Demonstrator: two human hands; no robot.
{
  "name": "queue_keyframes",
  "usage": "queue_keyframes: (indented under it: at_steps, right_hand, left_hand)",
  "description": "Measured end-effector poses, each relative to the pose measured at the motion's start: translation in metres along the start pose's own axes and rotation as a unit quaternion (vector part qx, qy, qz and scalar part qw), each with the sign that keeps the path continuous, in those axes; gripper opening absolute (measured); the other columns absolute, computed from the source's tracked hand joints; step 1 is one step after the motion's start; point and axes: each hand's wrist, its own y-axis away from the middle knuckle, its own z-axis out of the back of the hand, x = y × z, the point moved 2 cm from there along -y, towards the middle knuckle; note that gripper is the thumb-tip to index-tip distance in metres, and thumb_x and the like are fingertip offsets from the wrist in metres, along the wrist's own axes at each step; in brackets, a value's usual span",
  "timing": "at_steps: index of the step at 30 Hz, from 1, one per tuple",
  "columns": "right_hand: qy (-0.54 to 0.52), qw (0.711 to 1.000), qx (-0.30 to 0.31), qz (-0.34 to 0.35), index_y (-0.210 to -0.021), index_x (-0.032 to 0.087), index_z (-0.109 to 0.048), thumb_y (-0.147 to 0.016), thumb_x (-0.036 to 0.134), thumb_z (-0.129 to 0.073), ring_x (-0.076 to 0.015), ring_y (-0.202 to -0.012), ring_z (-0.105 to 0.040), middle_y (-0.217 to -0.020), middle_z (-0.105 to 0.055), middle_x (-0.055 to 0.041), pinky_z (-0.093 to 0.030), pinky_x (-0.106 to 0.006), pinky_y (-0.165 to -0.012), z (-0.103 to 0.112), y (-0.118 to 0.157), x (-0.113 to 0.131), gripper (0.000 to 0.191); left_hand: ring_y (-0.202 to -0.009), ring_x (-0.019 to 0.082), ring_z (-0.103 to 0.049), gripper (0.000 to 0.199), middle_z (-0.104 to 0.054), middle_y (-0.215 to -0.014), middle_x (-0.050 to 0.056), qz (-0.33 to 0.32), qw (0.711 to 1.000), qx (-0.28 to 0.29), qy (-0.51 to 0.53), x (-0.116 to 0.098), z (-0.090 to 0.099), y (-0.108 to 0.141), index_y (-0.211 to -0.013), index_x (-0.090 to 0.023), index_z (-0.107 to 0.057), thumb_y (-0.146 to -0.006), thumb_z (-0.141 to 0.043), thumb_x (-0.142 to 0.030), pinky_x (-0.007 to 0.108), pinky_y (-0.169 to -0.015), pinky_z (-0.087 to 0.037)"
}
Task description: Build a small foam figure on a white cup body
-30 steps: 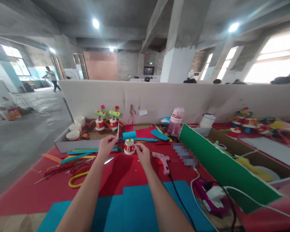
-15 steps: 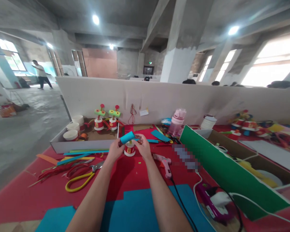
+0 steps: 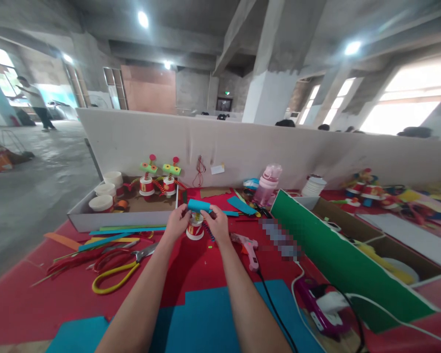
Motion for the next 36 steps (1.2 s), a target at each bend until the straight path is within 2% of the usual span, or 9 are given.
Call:
queue_keyframes:
  at_steps: [2,4,8,10,12,15,19,25,36]
  right_hand:
    - [-0.002,1.0,0.013,-0.025,-0.075,0.018,-0.063,-0.082,0.049,-0.059,-0.0134,-0.059,-0.045,-0.063,-0.053,0.0013,-0.038,-0.023,-0.055,-0.002,0.001,0.0,0.032]
    - [0.008,0.999,0.008,-0.037,-0.062,0.018,-0.059,-0.081,0.051,-0.059,-0.0121,-0.056,-0.041,-0.056,-0.047,0.0026,-0.034,-0.023,-0.051,-0.003,0.002,0.0,0.038]
    - [0.017,0.998,-0.01,-0.061,-0.055,0.019,-0.051,-0.079,0.058,-0.058,-0.0114,-0.053,-0.037,-0.051,-0.043,0.0032,-0.031,-0.023,-0.048,-0.006,0.005,-0.001,0.046]
    - [0.013,0.998,-0.012,-0.068,-0.058,0.019,-0.052,-0.079,0.061,-0.056,-0.0119,-0.053,-0.038,-0.052,-0.045,0.0026,-0.032,-0.023,-0.048,-0.008,0.007,-0.001,0.047]
    - [0.008,0.997,-0.012,-0.07,-0.06,0.019,-0.055,-0.079,0.063,-0.055,-0.0122,-0.053,-0.039,-0.053,-0.047,0.0021,-0.033,-0.022,-0.048,-0.011,0.009,0.0,0.047]
    - [0.001,0.998,-0.013,-0.068,-0.059,0.019,-0.055,-0.078,0.061,-0.057,-0.0116,-0.052,-0.038,-0.052,-0.046,0.0028,-0.033,-0.022,-0.049,-0.012,0.011,0.002,0.046]
    - [0.01,0.997,-0.019,-0.069,-0.057,0.02,-0.053,-0.078,0.061,-0.058,-0.0112,-0.05,-0.036,-0.05,-0.043,0.004,-0.031,-0.022,-0.048,-0.012,0.012,0.004,0.046]
    - [0.043,0.996,-0.035,-0.073,-0.054,0.02,-0.051,-0.079,0.062,-0.057,-0.0112,-0.049,-0.035,-0.049,-0.044,0.0038,-0.031,-0.023,-0.047,-0.012,0.013,0.003,0.05]
    - [0.099,0.991,-0.071,-0.063,-0.05,0.022,-0.04,-0.081,0.062,-0.053,-0.0122,-0.05,-0.03,-0.047,-0.042,0.0028,-0.028,-0.025,-0.05,-0.01,0.016,0.017,0.052]
  left_hand:
    - [-0.061,0.012,-0.052,0.014,-0.057,-0.064,-0.002,-0.001,1.0,0.008,0.022,-0.003,0.002,0.002,-0.081,-0.017,-0.06,-0.077,-0.055,-0.03,0.022,-0.058,-0.04]
    - [-0.056,0.011,-0.052,0.022,-0.057,-0.064,-0.003,0.024,0.997,0.008,0.067,-0.004,0.006,0.005,-0.092,-0.017,-0.061,-0.073,-0.06,-0.028,0.021,-0.053,-0.04]
    - [-0.033,0.006,-0.038,0.035,-0.057,-0.054,-0.005,0.163,0.98,0.051,0.099,0.0,0.014,0.014,-0.102,-0.014,-0.06,-0.072,-0.064,-0.032,0.019,-0.035,-0.027]
    - [-0.028,0.005,-0.034,0.039,-0.057,-0.05,-0.004,0.198,0.972,0.091,0.091,-0.002,0.012,0.017,-0.104,-0.012,-0.062,-0.073,-0.066,-0.035,0.018,-0.032,-0.021]
    - [-0.027,0.005,-0.034,0.041,-0.058,-0.048,-0.005,0.197,0.97,0.112,0.091,-0.006,0.007,0.019,-0.108,-0.013,-0.061,-0.075,-0.067,-0.037,0.017,-0.031,-0.018]
    - [-0.025,0.005,-0.033,0.035,-0.058,-0.046,-0.004,0.192,0.968,0.123,0.109,-0.011,-0.005,0.02,-0.1,-0.013,-0.062,-0.076,-0.066,-0.039,0.017,-0.03,-0.016]
    - [-0.024,0.005,-0.031,0.032,-0.056,-0.043,-0.004,0.201,0.965,0.1,0.137,-0.01,-0.015,0.02,-0.092,-0.013,-0.063,-0.08,-0.061,-0.042,0.019,-0.029,-0.016]
    - [-0.024,0.006,-0.031,0.034,-0.053,-0.039,-0.004,0.204,0.968,0.056,0.133,-0.009,-0.018,0.022,-0.082,-0.013,-0.065,-0.078,-0.064,-0.046,0.02,-0.03,-0.016]
    - [-0.026,0.007,-0.032,0.026,-0.052,-0.037,-0.004,0.198,0.973,0.027,0.114,-0.011,-0.02,0.023,-0.085,-0.012,-0.07,-0.078,-0.062,-0.035,0.02,-0.03,-0.021]
